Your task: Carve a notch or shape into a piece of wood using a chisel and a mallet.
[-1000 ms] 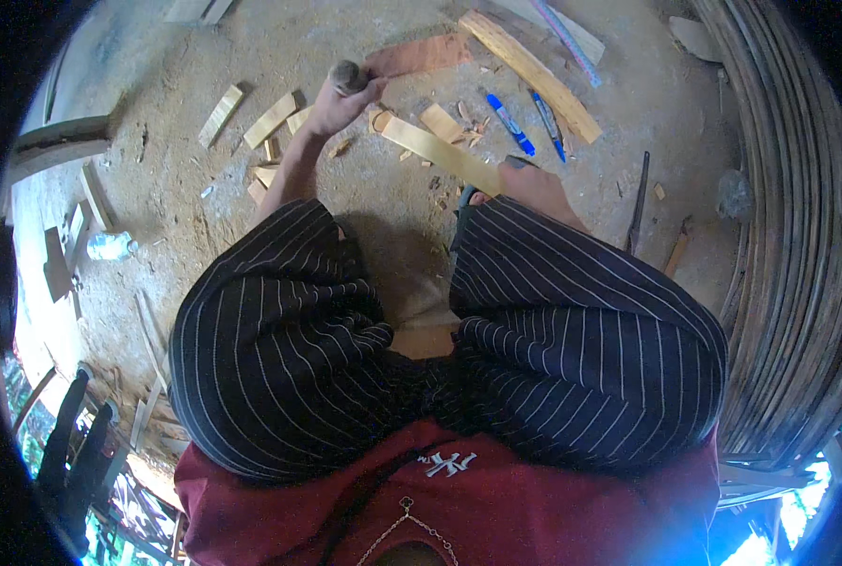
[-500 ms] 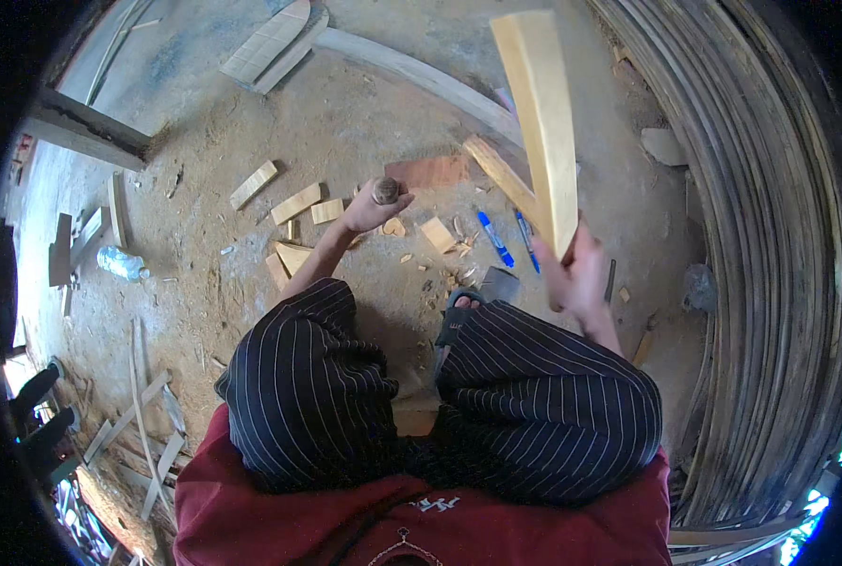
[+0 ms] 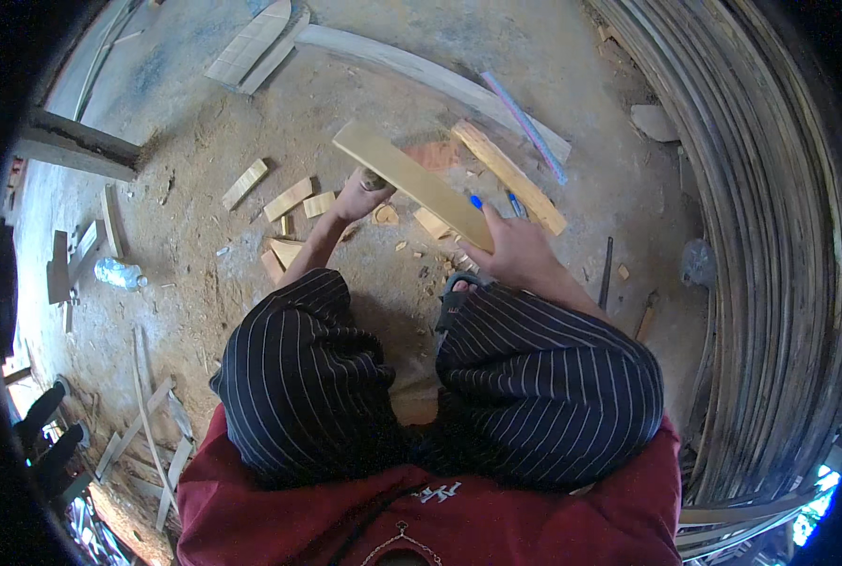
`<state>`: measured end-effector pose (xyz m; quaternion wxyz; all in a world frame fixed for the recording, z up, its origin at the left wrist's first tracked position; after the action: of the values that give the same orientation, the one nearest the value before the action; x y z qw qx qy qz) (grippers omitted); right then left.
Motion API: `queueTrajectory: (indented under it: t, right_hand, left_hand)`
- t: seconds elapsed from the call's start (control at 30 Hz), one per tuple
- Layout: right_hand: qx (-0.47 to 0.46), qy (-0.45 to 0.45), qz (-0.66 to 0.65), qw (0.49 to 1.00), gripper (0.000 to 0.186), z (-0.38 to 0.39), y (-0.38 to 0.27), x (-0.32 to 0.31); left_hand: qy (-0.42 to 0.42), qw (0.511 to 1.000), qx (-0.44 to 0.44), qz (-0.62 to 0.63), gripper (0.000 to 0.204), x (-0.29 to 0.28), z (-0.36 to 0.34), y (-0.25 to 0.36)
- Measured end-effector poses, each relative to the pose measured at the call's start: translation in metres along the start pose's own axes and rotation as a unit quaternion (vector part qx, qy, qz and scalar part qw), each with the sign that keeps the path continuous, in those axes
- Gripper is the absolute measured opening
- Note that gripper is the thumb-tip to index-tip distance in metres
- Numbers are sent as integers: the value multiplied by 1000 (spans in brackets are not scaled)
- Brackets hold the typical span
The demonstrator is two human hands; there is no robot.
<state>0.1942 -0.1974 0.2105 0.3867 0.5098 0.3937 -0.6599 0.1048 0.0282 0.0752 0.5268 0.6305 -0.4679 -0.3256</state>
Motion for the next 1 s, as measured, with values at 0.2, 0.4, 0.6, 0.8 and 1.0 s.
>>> queueTrajectory:
  t: [0.2,0.4,0.6,0.8,1.0]
  right_hand:
    - [22,211,-305,928,63,12,-20,-80]
    - [9,110,-140,984,66,2,-13,-51]
    - [8,9,8,1000,55,-2,-10,-8]
    - [56,226,-329,915,64,13,-20,-66]
    - [-6,130,-169,977,46,2,-28,-57]
  left_hand:
    - [-33,989,-107,-100,17,-4,-2,-2]
    - [-36,979,-90,-179,17,-6,2,19]
    - [-43,999,-5,-3,18,2,0,1]
    - [9,987,-131,-92,14,-1,3,6]
    - [27,985,-90,-147,15,-6,14,3]
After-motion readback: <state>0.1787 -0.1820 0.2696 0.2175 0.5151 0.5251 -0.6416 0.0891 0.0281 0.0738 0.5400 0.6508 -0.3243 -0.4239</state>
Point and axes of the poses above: each hand's wrist, its own z-axis away from the middle knuckle, its own x-axis out of the palm, y = z × x, the point moved 4 cm from there along -z, towards the middle knuckle, and after that the axes turned 4 degrees about z, right-handed, at the moved point
